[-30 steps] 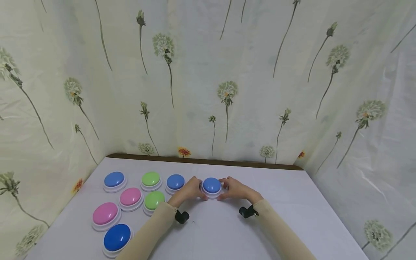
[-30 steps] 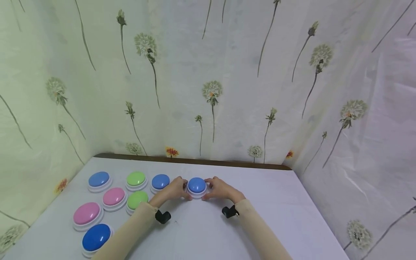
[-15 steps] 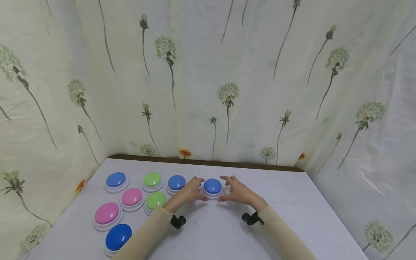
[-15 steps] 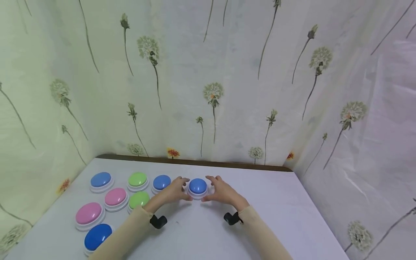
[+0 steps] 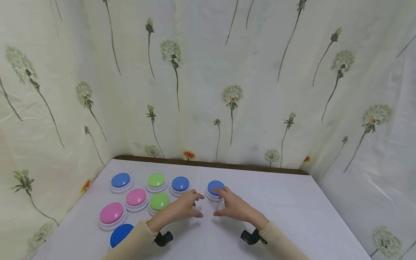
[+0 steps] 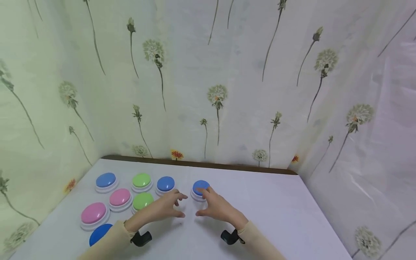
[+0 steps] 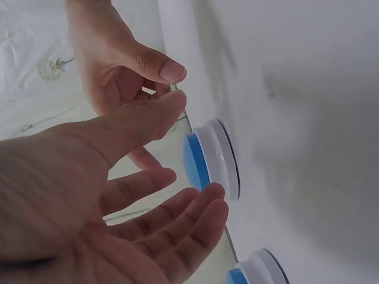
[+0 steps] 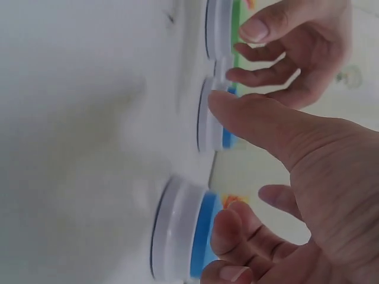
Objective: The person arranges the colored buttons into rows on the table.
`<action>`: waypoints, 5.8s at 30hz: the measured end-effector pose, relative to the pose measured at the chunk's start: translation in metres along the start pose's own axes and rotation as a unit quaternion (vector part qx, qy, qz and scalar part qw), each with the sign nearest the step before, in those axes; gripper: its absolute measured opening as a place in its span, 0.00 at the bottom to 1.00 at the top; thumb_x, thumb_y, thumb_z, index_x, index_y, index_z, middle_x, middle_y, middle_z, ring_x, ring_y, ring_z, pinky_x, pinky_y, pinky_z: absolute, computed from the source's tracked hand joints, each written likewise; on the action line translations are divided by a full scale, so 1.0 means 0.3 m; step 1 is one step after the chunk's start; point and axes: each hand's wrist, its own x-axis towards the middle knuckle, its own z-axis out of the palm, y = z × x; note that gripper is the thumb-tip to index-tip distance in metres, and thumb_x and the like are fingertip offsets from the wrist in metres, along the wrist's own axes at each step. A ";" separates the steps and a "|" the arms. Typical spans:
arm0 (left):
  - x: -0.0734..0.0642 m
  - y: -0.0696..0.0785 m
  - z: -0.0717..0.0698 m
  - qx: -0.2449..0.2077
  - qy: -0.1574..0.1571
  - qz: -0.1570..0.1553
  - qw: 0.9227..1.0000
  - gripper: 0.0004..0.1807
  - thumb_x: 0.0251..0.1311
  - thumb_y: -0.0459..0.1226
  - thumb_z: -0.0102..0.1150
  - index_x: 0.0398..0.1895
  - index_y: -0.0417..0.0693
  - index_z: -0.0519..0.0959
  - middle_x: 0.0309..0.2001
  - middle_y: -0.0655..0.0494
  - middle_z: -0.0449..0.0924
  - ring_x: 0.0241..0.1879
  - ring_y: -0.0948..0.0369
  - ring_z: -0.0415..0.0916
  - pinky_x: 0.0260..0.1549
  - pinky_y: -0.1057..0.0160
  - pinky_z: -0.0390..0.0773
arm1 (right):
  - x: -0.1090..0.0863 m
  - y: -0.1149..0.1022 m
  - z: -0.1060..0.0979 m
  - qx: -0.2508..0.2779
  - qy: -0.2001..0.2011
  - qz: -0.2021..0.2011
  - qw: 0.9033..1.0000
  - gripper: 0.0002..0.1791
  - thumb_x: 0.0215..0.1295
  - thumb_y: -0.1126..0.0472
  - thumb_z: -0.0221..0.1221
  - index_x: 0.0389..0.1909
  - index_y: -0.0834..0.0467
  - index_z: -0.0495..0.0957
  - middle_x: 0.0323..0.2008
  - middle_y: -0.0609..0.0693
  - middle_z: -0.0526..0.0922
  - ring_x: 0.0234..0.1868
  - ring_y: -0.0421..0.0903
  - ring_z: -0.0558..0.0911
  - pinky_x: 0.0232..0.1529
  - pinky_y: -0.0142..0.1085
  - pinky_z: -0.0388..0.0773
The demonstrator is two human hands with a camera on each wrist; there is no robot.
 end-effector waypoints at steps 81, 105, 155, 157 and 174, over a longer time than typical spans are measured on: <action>-0.723 -0.434 -0.197 -0.162 -0.030 -0.294 0.942 0.38 0.38 0.43 0.71 0.54 0.35 0.69 0.47 0.50 0.75 0.42 0.55 0.72 0.44 0.49 0.74 | 0.220 -0.563 0.463 -0.101 -0.098 -0.181 0.973 0.40 0.40 0.34 0.64 0.57 0.44 0.70 0.36 0.37 0.69 0.30 0.29 0.67 0.28 0.18 0.62; -0.684 -0.422 -0.179 -0.056 -0.006 -0.168 0.984 0.40 0.31 0.51 0.73 0.50 0.36 0.74 0.47 0.44 0.74 0.44 0.50 0.73 0.42 0.47 0.73 | 0.235 -0.563 0.452 -0.122 -0.073 -0.179 0.974 0.39 0.38 0.31 0.63 0.53 0.45 0.73 0.35 0.35 0.71 0.33 0.27 0.69 0.30 0.17 0.64; -0.029 0.136 0.070 -0.019 0.015 0.058 0.998 0.36 0.37 0.54 0.70 0.53 0.50 0.74 0.42 0.62 0.71 0.40 0.63 0.70 0.33 0.71 0.73 | -0.244 0.020 -0.120 0.020 -0.025 -0.033 0.999 0.37 0.42 0.36 0.65 0.55 0.46 0.71 0.41 0.40 0.73 0.36 0.41 0.74 0.30 0.29 0.75; 0.010 0.143 0.094 -0.031 0.013 0.057 0.998 0.35 0.38 0.51 0.71 0.53 0.50 0.74 0.44 0.60 0.71 0.40 0.62 0.70 0.34 0.71 0.73 | -0.245 0.055 -0.128 0.023 -0.026 -0.030 0.999 0.37 0.42 0.37 0.65 0.55 0.47 0.71 0.41 0.40 0.73 0.37 0.42 0.74 0.31 0.29 0.75; 0.232 0.192 0.303 -0.017 0.029 0.010 0.999 0.35 0.36 0.45 0.74 0.48 0.36 0.75 0.38 0.53 0.71 0.37 0.63 0.71 0.40 0.63 0.75 | -0.260 0.306 -0.144 0.086 -0.064 0.056 0.993 0.39 0.46 0.50 0.68 0.59 0.59 0.67 0.43 0.47 0.70 0.38 0.47 0.73 0.34 0.30 0.73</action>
